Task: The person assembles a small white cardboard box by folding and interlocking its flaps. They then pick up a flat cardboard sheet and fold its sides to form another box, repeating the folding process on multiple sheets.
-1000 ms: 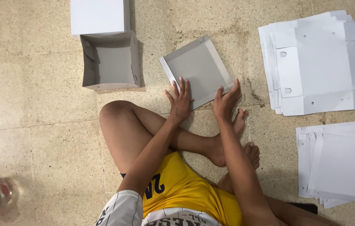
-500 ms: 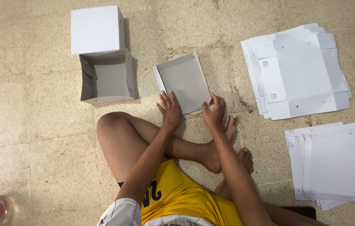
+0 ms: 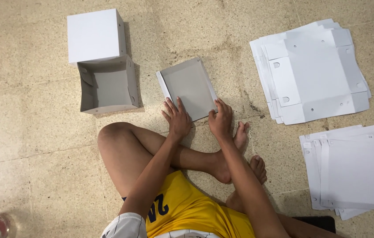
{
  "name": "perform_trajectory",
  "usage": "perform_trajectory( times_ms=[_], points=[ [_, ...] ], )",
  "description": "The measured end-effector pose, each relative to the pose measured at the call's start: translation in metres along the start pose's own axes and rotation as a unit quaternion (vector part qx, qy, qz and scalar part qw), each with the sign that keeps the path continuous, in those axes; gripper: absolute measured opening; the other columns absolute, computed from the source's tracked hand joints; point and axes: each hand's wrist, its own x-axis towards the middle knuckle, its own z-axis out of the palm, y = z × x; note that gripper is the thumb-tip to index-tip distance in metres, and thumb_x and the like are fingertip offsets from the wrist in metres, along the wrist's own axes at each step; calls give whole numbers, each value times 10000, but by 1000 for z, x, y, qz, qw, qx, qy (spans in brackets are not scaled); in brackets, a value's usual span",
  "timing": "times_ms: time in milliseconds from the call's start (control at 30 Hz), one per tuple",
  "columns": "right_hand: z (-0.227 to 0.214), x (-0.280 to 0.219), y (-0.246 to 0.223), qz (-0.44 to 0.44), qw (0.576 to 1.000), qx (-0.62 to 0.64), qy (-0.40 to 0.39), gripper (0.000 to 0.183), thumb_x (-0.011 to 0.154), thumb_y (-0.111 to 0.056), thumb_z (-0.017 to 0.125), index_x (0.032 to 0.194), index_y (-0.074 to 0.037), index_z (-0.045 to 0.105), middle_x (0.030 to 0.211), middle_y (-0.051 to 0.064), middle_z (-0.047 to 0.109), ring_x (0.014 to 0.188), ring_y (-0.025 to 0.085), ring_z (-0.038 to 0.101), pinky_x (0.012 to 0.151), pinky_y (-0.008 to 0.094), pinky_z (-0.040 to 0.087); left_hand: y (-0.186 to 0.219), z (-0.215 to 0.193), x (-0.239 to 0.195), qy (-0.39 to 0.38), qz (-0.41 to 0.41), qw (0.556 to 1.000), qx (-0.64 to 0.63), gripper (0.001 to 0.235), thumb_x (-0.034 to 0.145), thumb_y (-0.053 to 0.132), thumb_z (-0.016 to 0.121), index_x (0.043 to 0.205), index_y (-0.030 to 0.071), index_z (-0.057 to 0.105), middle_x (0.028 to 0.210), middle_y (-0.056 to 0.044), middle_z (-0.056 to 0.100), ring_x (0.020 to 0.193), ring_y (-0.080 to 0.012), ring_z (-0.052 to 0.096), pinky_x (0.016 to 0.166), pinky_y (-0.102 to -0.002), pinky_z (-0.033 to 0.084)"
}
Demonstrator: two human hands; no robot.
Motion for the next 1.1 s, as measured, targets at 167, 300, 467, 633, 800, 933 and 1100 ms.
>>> perform_trajectory(
  times_ms=[167, 300, 467, 633, 800, 933, 1100],
  points=[
    [-3, -3, 1, -22, 1000, 9, 8, 429, 934, -73, 566, 1361, -30, 561, 1250, 180, 580, 1113, 375, 567, 930, 538, 461, 3, -4, -2, 5, -3, 1000, -1, 738, 1006, 248, 427, 1626, 61, 73, 1637, -344, -12, 1525, -511, 16, 1175, -707, 68],
    [10, -4, 19, -49, 997, -65, -6, 482, 901, -205, 645, 1370, -93, 616, 1155, 103, 535, 1053, 321, 557, 908, 483, 447, 5, -13, -3, -1, -11, 1000, -15, 770, 998, 258, 438, 1633, 59, 51, 1633, -351, 17, 1524, -511, 7, 1186, -676, 65],
    [-15, -6, -9, -41, 992, -78, -91, 440, 927, -238, 585, 1342, -107, 654, 1115, 93, 523, 1004, 330, 608, 872, 459, 493, 4, -17, -1, -13, -6, 998, -59, 845, 971, 351, 498, 1627, 45, 61, 1633, -356, -1, 1525, -512, -23, 1195, -673, 34],
    [-16, -6, -2, -4, 990, -26, -139, 398, 937, -132, 526, 1304, -99, 676, 1036, 97, 572, 911, 339, 669, 784, 453, 560, 14, -41, -5, -39, 23, 998, -41, 1001, 921, 627, 511, 1626, 50, 96, 1642, -339, 13, 1510, -540, -64, 1166, -716, -12],
    [3, -6, 12, 16, 989, 82, -120, 294, 929, -79, 579, 1182, -79, 727, 956, 79, 646, 860, 291, 699, 720, 385, 588, 14, -51, -5, -74, 29, 996, -28, 1242, 769, 833, 551, 1629, 63, 90, 1652, -328, 15, 1501, -561, -76, 1148, -722, -69],
    [-8, -7, -6, 25, 989, 83, -116, 242, 866, -68, 619, 1078, -73, 736, 920, 113, 676, 819, 308, 706, 693, 428, 578, 14, -53, -4, -81, 30, 996, -7, 1300, 726, 878, 558, 1629, 60, 105, 1650, -334, 30, 1497, -575, -56, 1145, -728, -58],
    [-10, -3, -6, 67, 988, 67, -120, 153, 854, -153, 622, 984, -148, 702, 830, 59, 704, 748, 258, 727, 665, 394, 582, 9, -47, 3, -83, 43, 995, -45, 1370, 676, 888, 604, 1629, 63, 66, 1646, -341, -16, 1481, -591, -101, 1135, -742, -64]
  ],
)
